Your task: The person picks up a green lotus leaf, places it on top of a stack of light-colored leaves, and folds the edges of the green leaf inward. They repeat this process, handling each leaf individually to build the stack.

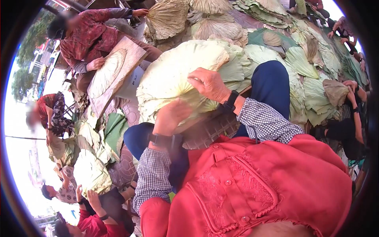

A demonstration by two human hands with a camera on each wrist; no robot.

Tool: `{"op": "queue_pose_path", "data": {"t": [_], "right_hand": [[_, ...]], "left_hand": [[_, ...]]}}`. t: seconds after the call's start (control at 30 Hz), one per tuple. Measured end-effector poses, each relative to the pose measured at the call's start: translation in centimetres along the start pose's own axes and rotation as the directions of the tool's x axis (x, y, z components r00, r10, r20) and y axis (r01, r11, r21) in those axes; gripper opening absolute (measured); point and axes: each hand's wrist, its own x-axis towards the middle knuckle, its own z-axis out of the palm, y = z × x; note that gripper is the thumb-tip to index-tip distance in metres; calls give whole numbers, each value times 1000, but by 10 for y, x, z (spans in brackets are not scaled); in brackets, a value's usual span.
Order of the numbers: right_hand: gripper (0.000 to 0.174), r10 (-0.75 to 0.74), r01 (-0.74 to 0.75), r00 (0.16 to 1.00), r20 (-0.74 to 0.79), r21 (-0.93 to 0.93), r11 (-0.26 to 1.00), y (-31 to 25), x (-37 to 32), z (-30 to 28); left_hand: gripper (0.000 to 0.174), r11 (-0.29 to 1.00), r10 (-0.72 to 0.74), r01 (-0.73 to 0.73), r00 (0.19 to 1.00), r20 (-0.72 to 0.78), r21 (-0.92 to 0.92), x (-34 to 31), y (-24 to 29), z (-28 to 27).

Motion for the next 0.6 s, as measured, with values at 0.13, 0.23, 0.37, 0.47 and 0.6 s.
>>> {"op": "queue_pose_path", "data": {"t": [0.13,0.23,0.37,0.47,0.6], "right_hand": [[22,-49,55,998,35,-195,979,1,1,-5],[46,-40,85,989,145,-321,943,17,-4,1],[58,79,40,969,233,-468,883,43,-20,21],[61,341,-113,875,343,-541,834,52,-31,25],[65,453,-204,774,442,-505,839,63,-41,31]], "left_hand": [[23,955,234,-233,972,16,181,-8,10,-1],[24,811,491,-442,871,-34,384,-10,22,6],[44,376,625,-373,778,64,848,24,24,-16],[42,449,418,-226,908,21,865,38,15,-18],[50,404,383,-210,923,43,890,52,1,-28]]}}
